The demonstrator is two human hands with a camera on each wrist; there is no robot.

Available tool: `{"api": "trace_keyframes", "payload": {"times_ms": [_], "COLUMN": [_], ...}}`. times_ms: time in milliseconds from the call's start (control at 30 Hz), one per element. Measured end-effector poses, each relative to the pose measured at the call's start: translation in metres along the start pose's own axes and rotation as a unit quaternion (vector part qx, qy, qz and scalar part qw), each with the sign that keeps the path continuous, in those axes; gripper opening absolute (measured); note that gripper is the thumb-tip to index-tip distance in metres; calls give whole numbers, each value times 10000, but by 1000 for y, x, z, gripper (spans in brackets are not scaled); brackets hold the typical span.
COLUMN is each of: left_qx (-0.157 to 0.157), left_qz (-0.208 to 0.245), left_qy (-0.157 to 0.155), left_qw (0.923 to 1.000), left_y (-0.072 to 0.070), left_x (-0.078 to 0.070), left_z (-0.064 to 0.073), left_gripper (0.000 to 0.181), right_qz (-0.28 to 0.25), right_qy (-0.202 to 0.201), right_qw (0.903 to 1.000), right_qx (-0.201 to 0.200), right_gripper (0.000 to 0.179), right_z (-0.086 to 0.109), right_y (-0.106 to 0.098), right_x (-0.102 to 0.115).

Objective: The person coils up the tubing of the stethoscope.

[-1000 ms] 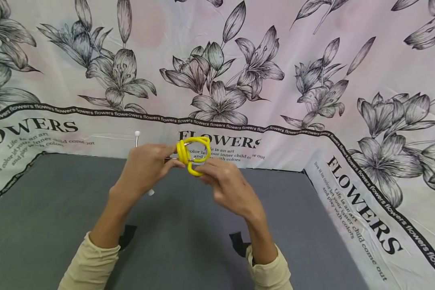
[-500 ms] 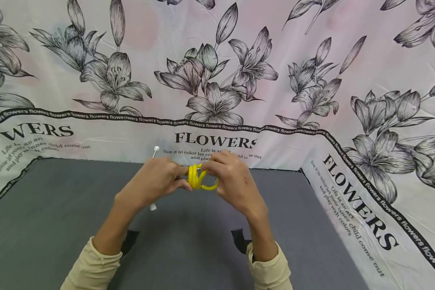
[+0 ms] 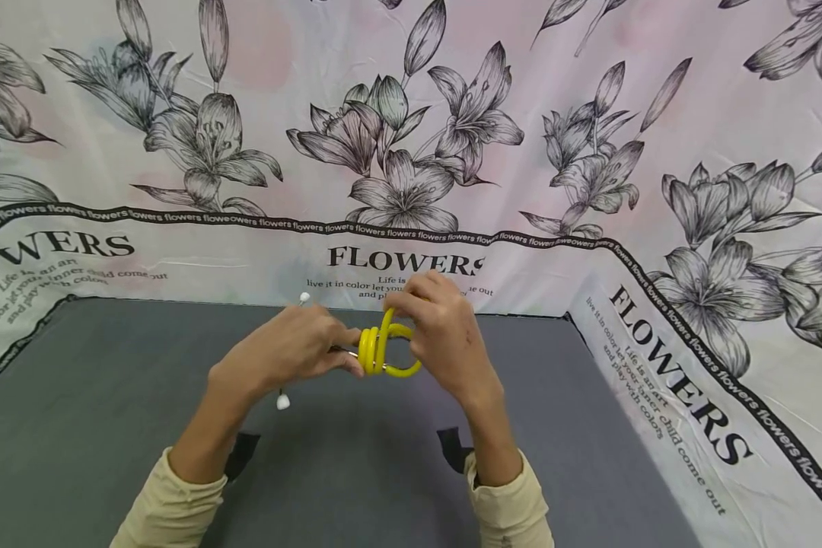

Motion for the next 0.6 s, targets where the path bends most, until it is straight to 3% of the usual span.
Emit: {"api": "trace_keyframes", "payload": {"times_ms": [133, 267, 500, 600], "left_qx": [261, 341, -36, -317], "left_qz": [773, 1167, 1664, 1680], "left_qy": [352, 676, 1469, 1615], "left_qw": [9960, 9903, 9750, 9720], "left_y": [3, 1, -11, -20], "left_x": [-8, -17, -29, -29], "left_z": [2, 5, 9, 9], "left_gripper": [29, 28, 25, 24], "right_qz": [-515, -1088, -2123, -2184], "right_qy": [-249, -460, -494, -354], "right_qw": [9983, 9928, 9736, 9729], "right_qx": [61, 197, 677, 671], "right_gripper": [36, 42, 36, 35], "right_z": [0, 1, 3, 4], "right_y": [-3, -3, 4, 3], "right_x": [-4, -9, -17, -23]}}
Point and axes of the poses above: each hand's wrist, its own z-axis away from the middle knuckle, its own y-axis out of the palm, x = y × z, the point moved 9 cm from there along -z, towards the middle knuckle, and after that the axes turned 3 degrees about y, right-handed, at the moved point
